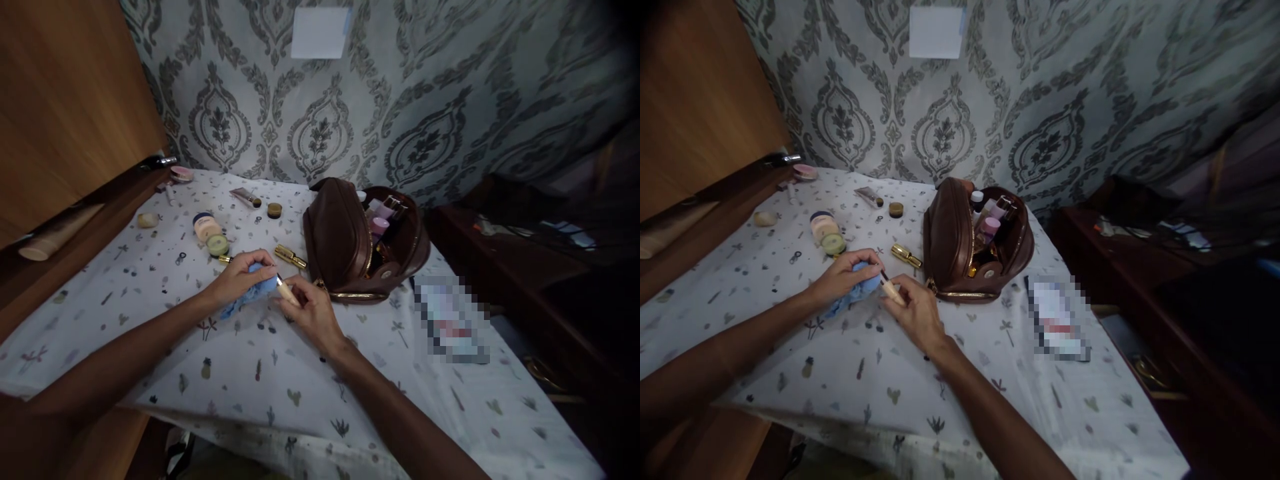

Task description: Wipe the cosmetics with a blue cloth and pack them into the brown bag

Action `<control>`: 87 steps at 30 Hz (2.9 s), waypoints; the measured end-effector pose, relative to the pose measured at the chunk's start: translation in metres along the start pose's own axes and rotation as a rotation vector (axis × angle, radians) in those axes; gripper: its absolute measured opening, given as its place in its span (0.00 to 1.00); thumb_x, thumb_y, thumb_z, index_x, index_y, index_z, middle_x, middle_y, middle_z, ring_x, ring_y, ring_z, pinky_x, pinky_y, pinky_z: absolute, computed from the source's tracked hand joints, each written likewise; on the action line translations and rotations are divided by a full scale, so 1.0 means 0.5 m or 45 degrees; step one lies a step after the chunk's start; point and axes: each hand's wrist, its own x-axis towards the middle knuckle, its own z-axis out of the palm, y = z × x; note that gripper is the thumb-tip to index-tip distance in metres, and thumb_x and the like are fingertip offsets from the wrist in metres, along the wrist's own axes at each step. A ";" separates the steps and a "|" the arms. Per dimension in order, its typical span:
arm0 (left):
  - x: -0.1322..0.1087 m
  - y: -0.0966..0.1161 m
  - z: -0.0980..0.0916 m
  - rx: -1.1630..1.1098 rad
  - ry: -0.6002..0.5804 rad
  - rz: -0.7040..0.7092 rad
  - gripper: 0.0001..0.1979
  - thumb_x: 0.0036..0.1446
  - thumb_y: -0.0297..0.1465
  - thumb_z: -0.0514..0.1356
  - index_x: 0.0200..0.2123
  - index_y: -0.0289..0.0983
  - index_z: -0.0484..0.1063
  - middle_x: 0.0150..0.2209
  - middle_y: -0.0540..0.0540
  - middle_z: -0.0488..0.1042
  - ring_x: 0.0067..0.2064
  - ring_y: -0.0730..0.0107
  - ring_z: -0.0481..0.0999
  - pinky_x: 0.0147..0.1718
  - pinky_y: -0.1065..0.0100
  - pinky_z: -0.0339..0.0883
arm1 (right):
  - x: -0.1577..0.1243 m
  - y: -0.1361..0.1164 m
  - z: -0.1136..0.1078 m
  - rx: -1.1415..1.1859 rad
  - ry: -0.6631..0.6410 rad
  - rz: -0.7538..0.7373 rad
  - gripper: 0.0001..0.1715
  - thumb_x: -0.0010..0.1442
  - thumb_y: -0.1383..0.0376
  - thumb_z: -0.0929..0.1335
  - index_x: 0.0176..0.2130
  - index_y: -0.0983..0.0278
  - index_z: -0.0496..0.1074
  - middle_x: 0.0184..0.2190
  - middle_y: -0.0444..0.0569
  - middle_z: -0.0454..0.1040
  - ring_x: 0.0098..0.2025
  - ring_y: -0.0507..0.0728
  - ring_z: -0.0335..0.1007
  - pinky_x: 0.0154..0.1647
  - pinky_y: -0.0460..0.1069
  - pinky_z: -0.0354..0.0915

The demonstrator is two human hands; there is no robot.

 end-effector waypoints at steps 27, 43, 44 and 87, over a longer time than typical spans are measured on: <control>0.005 -0.019 -0.004 -0.315 0.113 -0.143 0.14 0.55 0.43 0.64 0.30 0.37 0.74 0.24 0.52 0.71 0.24 0.73 0.67 0.26 0.72 0.59 | 0.011 0.006 -0.001 0.736 -0.143 0.414 0.25 0.42 0.59 0.79 0.39 0.61 0.72 0.26 0.38 0.68 0.24 0.48 0.62 0.20 0.43 0.61; 0.007 -0.026 -0.017 -0.252 0.055 -0.121 0.15 0.56 0.43 0.63 0.33 0.35 0.74 0.28 0.52 0.72 0.28 0.75 0.68 0.28 0.74 0.60 | 0.007 -0.001 0.004 0.826 -0.168 0.425 0.29 0.50 0.47 0.75 0.45 0.61 0.70 0.30 0.44 0.75 0.27 0.52 0.74 0.18 0.43 0.59; 0.007 -0.026 -0.017 -0.255 0.062 -0.123 0.15 0.56 0.43 0.63 0.33 0.35 0.74 0.27 0.52 0.71 0.27 0.75 0.67 0.27 0.74 0.60 | 0.007 0.001 0.004 0.805 -0.142 0.417 0.30 0.47 0.50 0.77 0.45 0.60 0.70 0.31 0.42 0.73 0.27 0.51 0.73 0.18 0.42 0.59; -0.023 -0.012 0.037 -0.353 -0.066 -0.163 0.22 0.53 0.49 0.64 0.37 0.35 0.70 0.30 0.49 0.72 0.29 0.73 0.71 0.31 0.71 0.68 | 0.002 0.012 0.008 0.461 -0.225 0.184 0.27 0.54 0.42 0.71 0.29 0.63 0.72 0.25 0.43 0.71 0.26 0.52 0.66 0.29 0.47 0.63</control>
